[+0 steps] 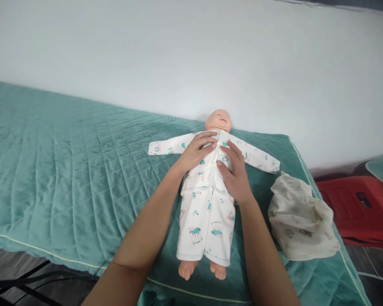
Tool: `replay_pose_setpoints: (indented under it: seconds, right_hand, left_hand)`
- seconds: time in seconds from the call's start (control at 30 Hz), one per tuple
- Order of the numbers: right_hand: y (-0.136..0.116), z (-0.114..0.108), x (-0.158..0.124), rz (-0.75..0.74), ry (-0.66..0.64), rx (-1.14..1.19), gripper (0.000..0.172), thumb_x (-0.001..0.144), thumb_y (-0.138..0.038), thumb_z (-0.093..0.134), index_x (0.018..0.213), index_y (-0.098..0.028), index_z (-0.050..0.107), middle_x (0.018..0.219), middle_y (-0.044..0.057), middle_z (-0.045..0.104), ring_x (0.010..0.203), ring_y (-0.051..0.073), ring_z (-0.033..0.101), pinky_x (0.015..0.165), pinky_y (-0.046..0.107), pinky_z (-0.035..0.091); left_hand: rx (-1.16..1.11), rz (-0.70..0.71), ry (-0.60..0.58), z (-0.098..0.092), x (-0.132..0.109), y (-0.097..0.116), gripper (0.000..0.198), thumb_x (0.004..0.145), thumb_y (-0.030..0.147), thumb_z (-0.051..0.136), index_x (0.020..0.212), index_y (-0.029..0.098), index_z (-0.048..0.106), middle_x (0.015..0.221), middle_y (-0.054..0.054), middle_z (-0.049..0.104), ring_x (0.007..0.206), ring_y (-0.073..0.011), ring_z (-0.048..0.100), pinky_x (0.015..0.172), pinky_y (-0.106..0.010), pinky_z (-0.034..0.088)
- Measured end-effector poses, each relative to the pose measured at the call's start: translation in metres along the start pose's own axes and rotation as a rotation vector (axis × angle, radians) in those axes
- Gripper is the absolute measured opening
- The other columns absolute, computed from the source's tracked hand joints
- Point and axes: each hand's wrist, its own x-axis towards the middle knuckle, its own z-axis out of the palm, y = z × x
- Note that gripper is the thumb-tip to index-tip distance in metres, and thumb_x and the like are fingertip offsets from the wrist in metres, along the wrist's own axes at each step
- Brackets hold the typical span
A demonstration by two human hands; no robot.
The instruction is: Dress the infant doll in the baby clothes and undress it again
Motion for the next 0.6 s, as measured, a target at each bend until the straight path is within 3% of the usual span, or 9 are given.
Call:
replay_pose_setpoints:
  seconds: [0.6]
  right_hand:
    - [0.004,-0.0008,0.0021,-0.039,-0.036,-0.073,0.04,0.1,-0.039,0.05,0.139,-0.036,0.058,0.162,0.003,0.038,0.151,0.024,0.032,0.125,0.054,0.026]
  left_hand:
    - [-0.004,-0.01,0.006,-0.0002,0.0011,-0.0003,0.011,0.089,0.032,0.064,0.093,0.023,0.068,0.142,-0.007,0.06,0.138,-0.022,0.05,0.12,-0.042,0.033]
